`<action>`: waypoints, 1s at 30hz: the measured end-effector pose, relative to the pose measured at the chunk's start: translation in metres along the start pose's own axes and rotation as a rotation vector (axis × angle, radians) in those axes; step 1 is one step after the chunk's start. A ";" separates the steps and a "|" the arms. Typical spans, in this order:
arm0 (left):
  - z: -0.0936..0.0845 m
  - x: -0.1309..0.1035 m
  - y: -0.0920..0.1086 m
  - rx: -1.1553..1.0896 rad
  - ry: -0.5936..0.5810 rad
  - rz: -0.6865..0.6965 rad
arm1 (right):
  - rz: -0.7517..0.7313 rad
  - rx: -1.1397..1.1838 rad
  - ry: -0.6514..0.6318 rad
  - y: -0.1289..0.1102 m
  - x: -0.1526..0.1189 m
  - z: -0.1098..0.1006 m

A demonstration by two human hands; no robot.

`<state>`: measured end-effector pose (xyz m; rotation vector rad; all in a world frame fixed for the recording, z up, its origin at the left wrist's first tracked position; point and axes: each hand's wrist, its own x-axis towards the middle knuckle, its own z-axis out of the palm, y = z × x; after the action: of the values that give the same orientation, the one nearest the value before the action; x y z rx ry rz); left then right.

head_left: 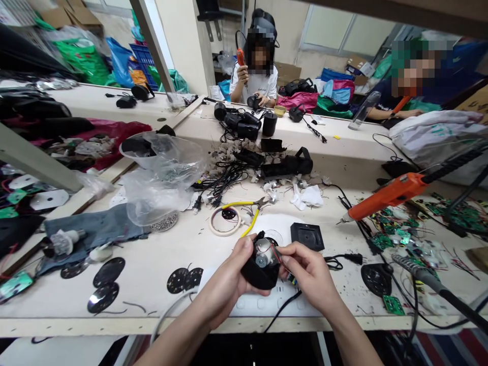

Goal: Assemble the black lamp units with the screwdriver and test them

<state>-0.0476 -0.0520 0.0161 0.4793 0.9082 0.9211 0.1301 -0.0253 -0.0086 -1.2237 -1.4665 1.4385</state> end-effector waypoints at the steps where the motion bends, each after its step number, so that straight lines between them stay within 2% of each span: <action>1: 0.001 -0.001 0.000 0.000 0.005 0.004 | -0.007 -0.003 -0.003 0.001 -0.001 0.001; 6: 0.006 -0.004 0.001 -0.047 0.034 0.027 | -0.105 -0.088 -0.006 0.003 -0.004 0.002; 11: 0.009 -0.009 0.000 -0.200 0.125 -0.007 | -0.393 -0.371 0.018 -0.002 -0.007 0.000; 15: 0.007 -0.010 0.001 -0.186 0.194 -0.010 | -0.566 -0.535 -0.029 -0.012 -0.017 0.010; 20: 0.004 -0.006 -0.001 -0.051 0.330 0.057 | -0.576 -0.715 -0.005 -0.024 -0.033 0.027; 25: 0.012 -0.014 -0.002 0.018 0.425 0.107 | -0.561 -0.780 -0.014 -0.034 -0.046 0.028; 27: 0.015 -0.020 -0.004 0.030 0.422 0.113 | -0.573 -0.786 -0.009 -0.038 -0.053 0.026; 30: 0.014 -0.032 -0.011 0.032 0.355 0.088 | -0.627 -0.818 0.030 -0.040 -0.068 0.028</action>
<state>-0.0404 -0.0846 0.0310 0.3904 1.2325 1.0937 0.1174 -0.0946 0.0358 -1.0429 -2.2539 0.3885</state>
